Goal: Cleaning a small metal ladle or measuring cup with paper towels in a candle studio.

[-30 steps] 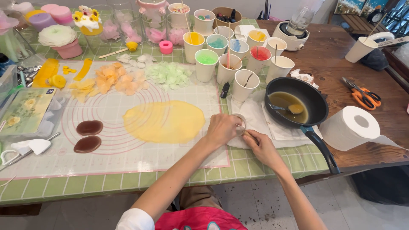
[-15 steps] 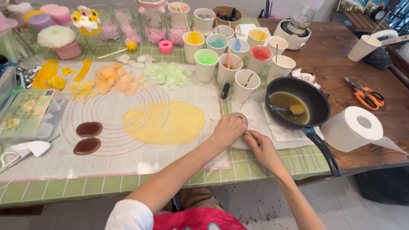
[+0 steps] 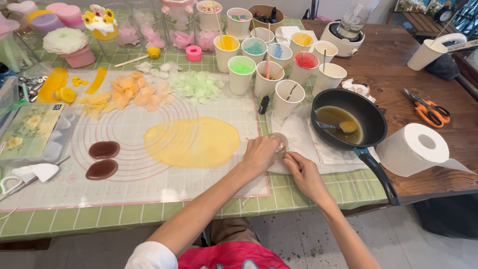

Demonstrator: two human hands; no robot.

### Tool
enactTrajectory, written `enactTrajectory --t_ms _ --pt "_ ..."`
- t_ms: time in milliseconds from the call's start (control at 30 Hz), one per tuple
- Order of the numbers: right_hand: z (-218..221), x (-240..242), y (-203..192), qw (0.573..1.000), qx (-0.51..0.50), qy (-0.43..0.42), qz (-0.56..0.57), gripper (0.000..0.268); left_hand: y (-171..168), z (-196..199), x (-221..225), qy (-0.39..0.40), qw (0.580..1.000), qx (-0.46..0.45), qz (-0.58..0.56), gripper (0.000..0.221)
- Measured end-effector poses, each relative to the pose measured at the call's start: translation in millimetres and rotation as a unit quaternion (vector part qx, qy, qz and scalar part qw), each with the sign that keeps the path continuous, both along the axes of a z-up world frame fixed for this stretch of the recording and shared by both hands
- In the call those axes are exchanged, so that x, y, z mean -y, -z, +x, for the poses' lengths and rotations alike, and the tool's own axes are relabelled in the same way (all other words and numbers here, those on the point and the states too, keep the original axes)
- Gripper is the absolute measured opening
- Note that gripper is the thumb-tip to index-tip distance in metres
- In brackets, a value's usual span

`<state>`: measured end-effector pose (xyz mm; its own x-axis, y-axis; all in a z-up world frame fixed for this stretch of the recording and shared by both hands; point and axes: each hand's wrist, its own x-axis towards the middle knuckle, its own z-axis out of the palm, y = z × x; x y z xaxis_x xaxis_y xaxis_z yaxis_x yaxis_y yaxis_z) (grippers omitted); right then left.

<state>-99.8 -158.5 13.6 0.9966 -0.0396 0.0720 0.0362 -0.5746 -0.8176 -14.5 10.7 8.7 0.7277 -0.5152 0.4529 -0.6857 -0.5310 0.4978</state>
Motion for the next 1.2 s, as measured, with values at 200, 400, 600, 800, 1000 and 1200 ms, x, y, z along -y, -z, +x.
enactTrajectory --t_ms 200,400,600,800,1000,1200 --pt "-2 -8 -3 1.000 0.016 0.017 -0.010 0.034 21 2 14 -0.065 0.989 -0.105 -0.078 0.021" --pt "-6 -26 -5 0.995 0.037 0.053 -0.082 0.030 24 0 8 -0.076 0.912 -0.323 -0.242 0.014" --pt "-7 -39 -4 0.987 0.091 0.054 -0.118 0.026 83 18 21 -0.011 0.794 -0.421 -0.439 0.013" --pt "-8 -39 -3 0.980 0.124 0.048 -0.148 0.029 45 5 16 -0.040 0.654 -0.569 -0.497 0.015" --pt "-7 -32 -25 0.975 0.189 0.058 -0.103 0.028 24 12 27 0.037 0.578 -0.584 -0.569 0.017" --pt "-4 -29 -34 0.983 0.156 0.065 -0.077 0.029 42 24 34 0.075 0.549 -0.585 -0.593 0.023"
